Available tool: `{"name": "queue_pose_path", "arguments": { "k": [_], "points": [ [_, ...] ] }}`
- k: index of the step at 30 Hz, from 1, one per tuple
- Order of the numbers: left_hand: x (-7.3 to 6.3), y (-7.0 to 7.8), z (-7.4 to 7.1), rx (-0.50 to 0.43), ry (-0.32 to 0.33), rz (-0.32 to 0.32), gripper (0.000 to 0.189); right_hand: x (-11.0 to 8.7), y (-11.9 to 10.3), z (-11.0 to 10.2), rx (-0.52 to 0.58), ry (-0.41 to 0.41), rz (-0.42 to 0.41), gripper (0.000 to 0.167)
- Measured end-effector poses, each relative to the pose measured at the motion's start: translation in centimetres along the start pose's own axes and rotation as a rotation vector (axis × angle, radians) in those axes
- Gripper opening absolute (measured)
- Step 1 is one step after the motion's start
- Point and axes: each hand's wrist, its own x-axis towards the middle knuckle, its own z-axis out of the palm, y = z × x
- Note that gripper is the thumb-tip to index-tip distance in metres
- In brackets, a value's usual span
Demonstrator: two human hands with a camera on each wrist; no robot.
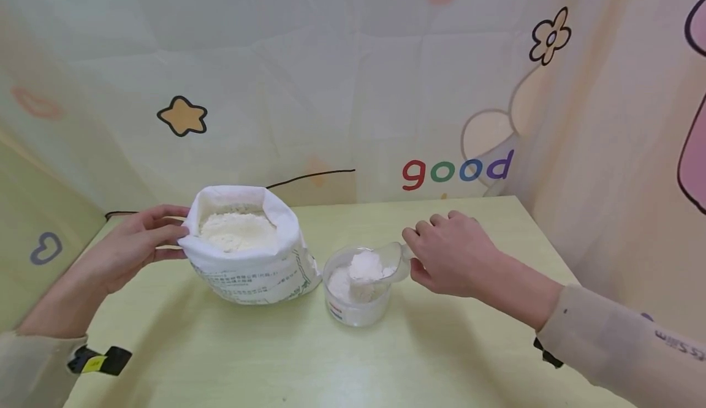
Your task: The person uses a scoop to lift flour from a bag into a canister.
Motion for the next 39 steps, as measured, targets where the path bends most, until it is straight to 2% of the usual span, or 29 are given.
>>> {"name": "queue_pose_path", "arguments": {
  "k": [18,39],
  "points": [
    [0.0,0.1,-0.1,0.012,-0.007,0.002,0.053,0.2,0.0,-0.3,-0.003,-0.018,0.012,0.022],
    [0.2,-0.1,0.0,0.016,-0.007,-0.012,0.054,1.1,-0.2,-0.8,0.004,-0.080,0.034,0.022]
  ]
}}
